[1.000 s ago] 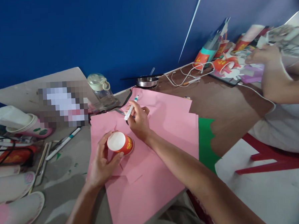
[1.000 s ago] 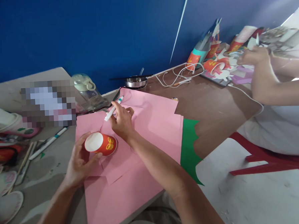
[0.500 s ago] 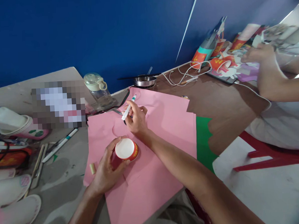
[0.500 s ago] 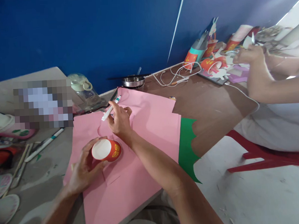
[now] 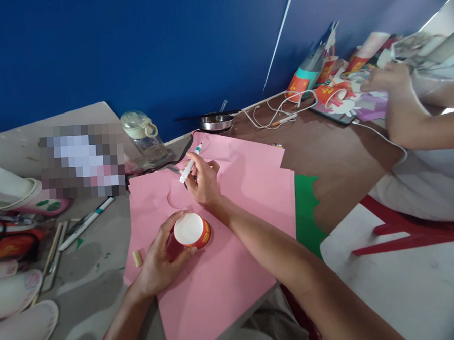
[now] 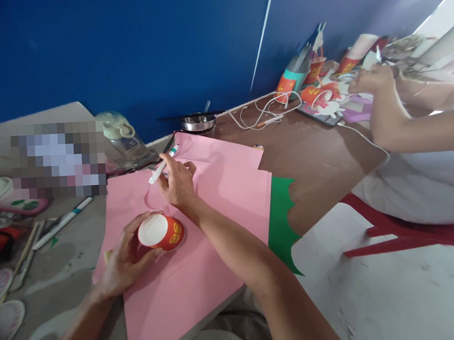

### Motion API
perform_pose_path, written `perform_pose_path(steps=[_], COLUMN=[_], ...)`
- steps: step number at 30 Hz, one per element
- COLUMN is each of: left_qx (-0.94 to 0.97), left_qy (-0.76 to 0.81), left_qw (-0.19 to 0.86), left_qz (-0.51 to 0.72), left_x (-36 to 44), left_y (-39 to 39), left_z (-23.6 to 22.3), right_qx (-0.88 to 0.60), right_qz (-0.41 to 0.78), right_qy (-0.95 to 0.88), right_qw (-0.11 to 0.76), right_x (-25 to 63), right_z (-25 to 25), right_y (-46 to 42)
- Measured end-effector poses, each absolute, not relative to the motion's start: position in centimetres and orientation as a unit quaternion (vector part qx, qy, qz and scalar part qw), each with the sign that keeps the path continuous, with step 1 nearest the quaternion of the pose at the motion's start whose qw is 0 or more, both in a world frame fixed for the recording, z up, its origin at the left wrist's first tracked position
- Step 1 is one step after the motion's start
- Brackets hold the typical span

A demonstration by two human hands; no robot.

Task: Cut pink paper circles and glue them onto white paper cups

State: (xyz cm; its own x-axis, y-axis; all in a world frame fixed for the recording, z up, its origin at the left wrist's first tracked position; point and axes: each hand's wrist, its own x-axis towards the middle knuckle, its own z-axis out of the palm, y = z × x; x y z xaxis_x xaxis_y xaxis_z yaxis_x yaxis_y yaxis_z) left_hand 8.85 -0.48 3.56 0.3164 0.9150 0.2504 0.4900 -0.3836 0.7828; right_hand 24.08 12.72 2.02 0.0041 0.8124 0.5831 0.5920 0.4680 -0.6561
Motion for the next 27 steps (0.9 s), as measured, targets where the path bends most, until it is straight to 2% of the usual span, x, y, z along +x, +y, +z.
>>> perform_pose_path(steps=[8, 16, 20, 24, 27], left_qx=[0.729, 0.733, 0.717, 0.708, 0.700], left_qy=[0.469, 0.474, 0.477, 0.465, 0.469], left_qw=[0.388, 0.392, 0.410, 0.421, 0.422], left_qz=[0.314, 0.289, 0.301, 0.324, 0.333], left_x=[8.4, 8.0, 8.2, 8.3, 8.4], left_y=[0.2, 0.5, 0.4, 0.5, 0.6], left_z=[4.3, 5.2, 5.3, 5.5, 5.7], right_qx=[-0.486, -0.481, -0.456, -0.415, -0.389], right_qz=[0.109, 0.100, 0.111, 0.156, 0.176], right_qy=[-0.696, -0.701, -0.689, -0.677, -0.698], right_qw=[0.518, 0.517, 0.552, 0.587, 0.575], right_x=[24.2, 24.2, 24.2, 24.1, 24.5], right_z=[1.9, 1.6, 1.6, 3.2, 5.7], right_y=[12.6, 12.3, 12.3, 12.7, 12.5])
